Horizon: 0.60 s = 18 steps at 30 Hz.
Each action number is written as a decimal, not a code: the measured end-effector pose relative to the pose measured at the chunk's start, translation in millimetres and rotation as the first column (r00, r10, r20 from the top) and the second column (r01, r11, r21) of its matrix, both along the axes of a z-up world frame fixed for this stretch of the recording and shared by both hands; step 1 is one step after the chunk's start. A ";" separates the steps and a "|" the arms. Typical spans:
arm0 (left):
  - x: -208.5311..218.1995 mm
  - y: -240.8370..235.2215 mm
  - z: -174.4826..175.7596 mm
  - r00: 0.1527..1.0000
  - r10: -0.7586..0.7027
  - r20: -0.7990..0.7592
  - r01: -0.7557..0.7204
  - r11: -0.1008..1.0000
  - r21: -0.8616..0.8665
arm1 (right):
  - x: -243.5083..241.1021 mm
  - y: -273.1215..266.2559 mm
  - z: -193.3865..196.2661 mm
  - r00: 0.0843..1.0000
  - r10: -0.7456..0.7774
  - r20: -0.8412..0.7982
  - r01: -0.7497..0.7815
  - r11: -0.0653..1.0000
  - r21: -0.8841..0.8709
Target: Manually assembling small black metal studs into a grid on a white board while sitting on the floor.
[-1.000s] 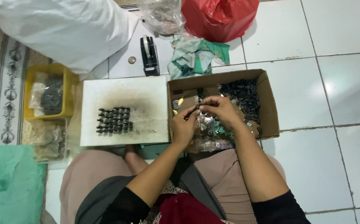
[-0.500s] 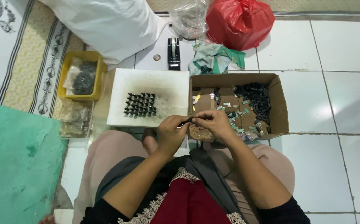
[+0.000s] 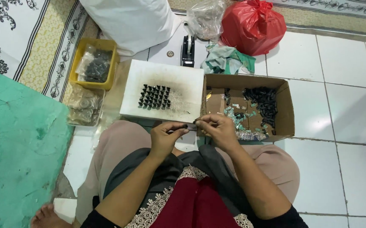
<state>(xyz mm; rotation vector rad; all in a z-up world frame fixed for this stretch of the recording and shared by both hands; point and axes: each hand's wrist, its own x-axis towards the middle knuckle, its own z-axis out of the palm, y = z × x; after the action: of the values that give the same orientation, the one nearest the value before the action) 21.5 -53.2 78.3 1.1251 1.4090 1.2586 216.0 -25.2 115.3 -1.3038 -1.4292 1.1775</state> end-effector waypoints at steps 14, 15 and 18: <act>-17.1 11.3 -22.4 1.000 -0.022 0.000 0.022 1.000 -0.009 | -32.5 14.2 -8.6 0.942 0.131 0.311 -0.212 0.947 0.243; -18.1 12.7 -25.5 1.000 -0.028 0.002 0.028 1.000 -0.004 | -33.8 16.3 -6.5 0.929 0.161 0.334 -0.242 0.945 0.219; -20.1 16.0 -34.2 1.000 -0.023 0.017 0.023 1.000 -0.003 | -36.4 25.4 -0.6 0.855 0.257 0.450 -0.366 0.915 0.173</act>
<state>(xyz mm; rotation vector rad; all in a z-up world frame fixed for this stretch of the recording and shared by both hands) 1.4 -37.2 44.2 1.1224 1.3814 1.2462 179.6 0.2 114.7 -1.2145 -2.1024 0.8998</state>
